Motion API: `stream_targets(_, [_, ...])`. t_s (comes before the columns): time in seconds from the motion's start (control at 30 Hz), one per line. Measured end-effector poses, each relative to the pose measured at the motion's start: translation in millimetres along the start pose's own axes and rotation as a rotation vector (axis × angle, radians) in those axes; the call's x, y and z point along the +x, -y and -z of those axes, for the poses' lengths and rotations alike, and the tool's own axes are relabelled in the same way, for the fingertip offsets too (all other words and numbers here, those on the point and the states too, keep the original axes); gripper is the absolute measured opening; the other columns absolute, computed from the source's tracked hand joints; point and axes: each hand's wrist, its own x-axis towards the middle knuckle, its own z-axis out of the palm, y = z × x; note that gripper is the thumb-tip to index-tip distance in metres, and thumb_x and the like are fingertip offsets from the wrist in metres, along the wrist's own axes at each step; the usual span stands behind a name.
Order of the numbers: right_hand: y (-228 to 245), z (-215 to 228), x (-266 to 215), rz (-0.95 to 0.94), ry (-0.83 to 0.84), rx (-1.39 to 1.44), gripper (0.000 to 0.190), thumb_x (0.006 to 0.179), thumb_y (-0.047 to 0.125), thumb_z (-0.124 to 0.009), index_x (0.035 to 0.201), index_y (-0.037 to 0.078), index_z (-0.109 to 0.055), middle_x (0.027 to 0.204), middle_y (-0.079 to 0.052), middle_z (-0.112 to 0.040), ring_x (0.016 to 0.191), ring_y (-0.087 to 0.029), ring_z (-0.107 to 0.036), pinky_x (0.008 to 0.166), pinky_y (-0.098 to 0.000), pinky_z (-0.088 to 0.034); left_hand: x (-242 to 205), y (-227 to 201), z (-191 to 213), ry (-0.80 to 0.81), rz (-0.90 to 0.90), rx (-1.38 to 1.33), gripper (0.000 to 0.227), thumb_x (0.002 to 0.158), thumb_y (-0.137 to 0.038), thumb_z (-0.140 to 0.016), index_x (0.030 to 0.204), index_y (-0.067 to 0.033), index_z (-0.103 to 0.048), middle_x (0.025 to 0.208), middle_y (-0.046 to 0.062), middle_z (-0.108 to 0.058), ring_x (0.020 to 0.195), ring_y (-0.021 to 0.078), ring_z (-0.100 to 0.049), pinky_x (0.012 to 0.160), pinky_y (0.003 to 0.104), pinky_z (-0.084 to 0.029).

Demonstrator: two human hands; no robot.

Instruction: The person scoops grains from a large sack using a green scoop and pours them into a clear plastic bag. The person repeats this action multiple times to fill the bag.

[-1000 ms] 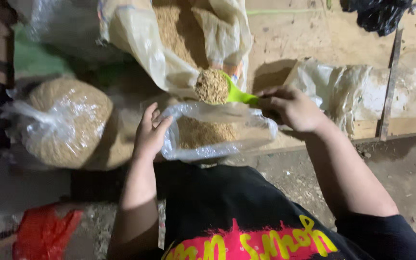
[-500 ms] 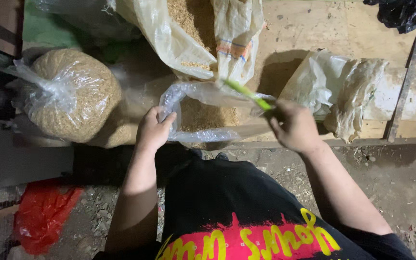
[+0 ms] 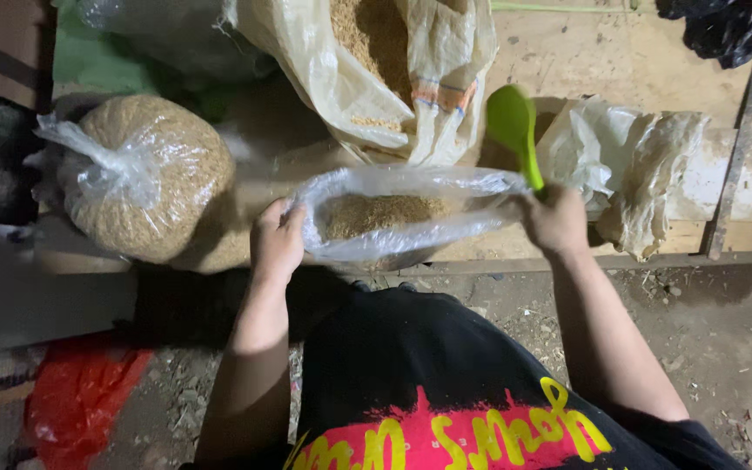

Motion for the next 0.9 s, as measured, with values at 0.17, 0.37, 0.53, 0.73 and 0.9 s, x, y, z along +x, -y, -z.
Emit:
stream_targets(0.17, [12, 9, 25, 0.141, -0.208, 0.104, 0.024, 0.099, 0.021, -0.074, 0.102, -0.003, -0.073, 0.076, -0.011, -0.071, 0.065, -0.014, -0.063, 0.059, -0.0331, -0.049, 12, 7, 4, -0.011, -0.019, -0.039, 0.021, 0.096, -0.022, -0.066, 0.098, -0.0017, -0.067, 0.088, 0.01, -0.074, 0.082, 0.0214, -0.07, 0.075, 0.034, -0.053])
stream_targets(0.37, [29, 10, 22, 0.068, -0.153, -0.083, 0.033, 0.095, 0.027, -0.08, 0.102, -0.004, -0.072, 0.072, -0.012, -0.067, 0.063, -0.017, -0.061, 0.059, -0.0348, -0.049, 26, 22, 1, 0.316, -0.107, -0.049, 0.029, 0.09, -0.024, -0.07, 0.11, -0.0045, -0.065, 0.099, 0.009, -0.075, 0.089, 0.0196, -0.073, 0.08, 0.035, -0.057])
stream_targets(0.53, [19, 11, 10, 0.099, -0.233, 0.127, 0.04, 0.092, 0.029, -0.083, 0.116, 0.0, -0.07, 0.081, -0.006, -0.07, 0.069, -0.011, -0.063, 0.065, -0.0275, -0.051, 46, 23, 13, 0.496, -0.095, -0.205, 0.062, 0.088, -0.032, -0.073, 0.139, -0.0052, -0.05, 0.12, 0.017, -0.067, 0.095, 0.0221, -0.073, 0.082, 0.037, -0.06])
stream_targets(0.73, [-22, -3, 31, 0.183, -0.454, 0.374, 0.034, 0.111, 0.025, -0.078, 0.101, -0.006, -0.069, 0.089, -0.004, -0.063, 0.08, -0.01, -0.054, 0.072, -0.0273, -0.045, 78, 12, 15, 0.684, -0.11, -0.218, 0.084, 0.085, -0.04, -0.073, 0.153, -0.0076, -0.036, 0.145, 0.02, -0.05, 0.113, 0.0243, -0.068, 0.092, 0.038, -0.057])
stream_targets(0.9, [-47, -44, 49, -0.327, -0.356, 0.871, 0.059, 0.109, 0.047, -0.067, 0.128, -0.006, -0.051, 0.088, -0.011, -0.06, 0.074, -0.022, -0.056, 0.066, -0.0413, -0.045, 68, 25, -19, 0.853, -0.187, -0.121, 0.07, 0.085, -0.036, -0.08, 0.141, -0.0037, -0.054, 0.13, 0.018, -0.07, 0.114, 0.0233, -0.069, 0.099, 0.035, -0.052])
